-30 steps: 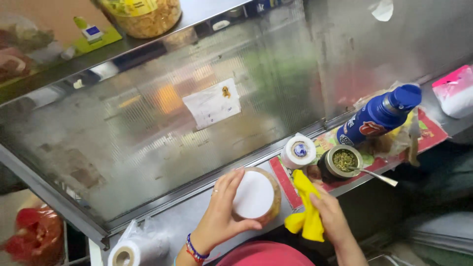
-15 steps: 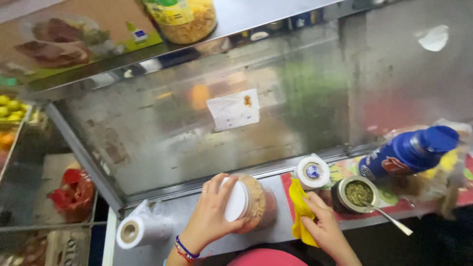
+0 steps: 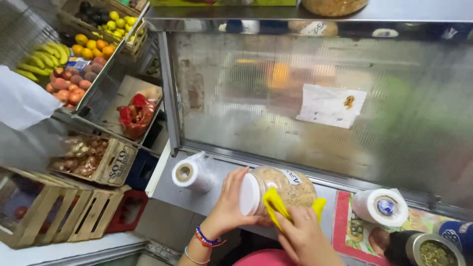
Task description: Cleaning a plastic container and its lid with a yellow cloth
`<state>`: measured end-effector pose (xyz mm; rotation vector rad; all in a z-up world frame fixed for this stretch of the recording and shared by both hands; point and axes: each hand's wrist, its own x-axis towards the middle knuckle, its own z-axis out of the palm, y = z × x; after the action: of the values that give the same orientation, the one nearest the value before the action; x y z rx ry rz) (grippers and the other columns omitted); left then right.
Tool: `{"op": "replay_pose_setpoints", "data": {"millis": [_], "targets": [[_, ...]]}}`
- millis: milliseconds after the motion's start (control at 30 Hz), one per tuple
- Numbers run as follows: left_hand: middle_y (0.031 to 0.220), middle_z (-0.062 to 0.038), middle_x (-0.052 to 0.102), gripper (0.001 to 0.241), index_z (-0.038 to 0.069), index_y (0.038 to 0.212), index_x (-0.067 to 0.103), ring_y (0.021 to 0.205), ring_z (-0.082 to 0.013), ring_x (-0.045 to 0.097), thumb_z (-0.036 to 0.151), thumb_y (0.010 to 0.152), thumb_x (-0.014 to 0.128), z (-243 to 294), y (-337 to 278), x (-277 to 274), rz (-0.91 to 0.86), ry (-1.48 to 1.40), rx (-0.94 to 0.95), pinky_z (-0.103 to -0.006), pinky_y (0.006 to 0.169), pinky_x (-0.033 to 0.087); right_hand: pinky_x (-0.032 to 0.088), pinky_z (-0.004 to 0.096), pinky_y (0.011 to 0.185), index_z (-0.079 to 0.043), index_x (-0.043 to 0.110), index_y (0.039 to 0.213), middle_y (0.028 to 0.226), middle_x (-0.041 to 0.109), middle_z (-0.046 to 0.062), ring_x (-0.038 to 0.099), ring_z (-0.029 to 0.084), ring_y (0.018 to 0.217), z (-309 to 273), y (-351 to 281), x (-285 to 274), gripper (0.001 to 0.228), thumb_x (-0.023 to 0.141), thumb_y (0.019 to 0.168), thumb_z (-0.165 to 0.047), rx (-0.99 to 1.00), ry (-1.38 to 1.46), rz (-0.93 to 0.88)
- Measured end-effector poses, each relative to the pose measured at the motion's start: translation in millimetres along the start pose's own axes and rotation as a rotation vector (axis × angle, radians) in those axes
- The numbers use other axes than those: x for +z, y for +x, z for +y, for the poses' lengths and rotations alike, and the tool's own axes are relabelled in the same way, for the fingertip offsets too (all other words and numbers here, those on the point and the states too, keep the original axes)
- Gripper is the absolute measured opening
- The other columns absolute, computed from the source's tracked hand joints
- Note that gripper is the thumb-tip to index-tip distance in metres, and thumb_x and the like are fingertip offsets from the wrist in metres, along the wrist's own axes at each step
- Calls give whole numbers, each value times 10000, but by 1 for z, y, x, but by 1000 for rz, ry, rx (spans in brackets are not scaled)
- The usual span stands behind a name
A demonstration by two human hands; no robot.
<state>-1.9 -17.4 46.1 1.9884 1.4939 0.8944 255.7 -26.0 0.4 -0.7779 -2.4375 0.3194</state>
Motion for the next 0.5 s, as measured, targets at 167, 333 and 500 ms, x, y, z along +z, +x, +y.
{"op": "replay_pose_setpoints", "data": {"millis": [167, 333, 500], "targets": [[1418, -177, 432, 1074, 18, 1458, 354, 1344, -368, 428, 304, 573, 891, -4, -6, 5, 48, -8, -73, -461, 1171, 308, 413, 491, 783, -100, 609, 1288, 1259, 578, 220, 615, 384, 986, -19, 22, 21, 450, 648, 866, -252, 15, -140, -27], [1381, -163, 439, 1058, 51, 1424, 386, 1262, -357, 461, 380, 584, 940, 15, -8, -1, -10, -29, -49, -467, 1126, 344, 411, 482, 774, -87, 629, 1227, 1187, 622, 189, 597, 373, 953, -25, 45, 3, 348, 559, 943, -276, 137, -167, 47], [1451, -189, 384, 1160, 39, 1488, 336, 1340, -427, 399, 320, 563, 977, 18, -17, 1, -138, -9, 108, -567, 1155, 329, 216, 559, 1124, -114, 647, 1283, 1403, 608, 113, 563, 290, 1297, -20, 80, -40, 379, 452, 969, -201, 177, 84, -25]]}}
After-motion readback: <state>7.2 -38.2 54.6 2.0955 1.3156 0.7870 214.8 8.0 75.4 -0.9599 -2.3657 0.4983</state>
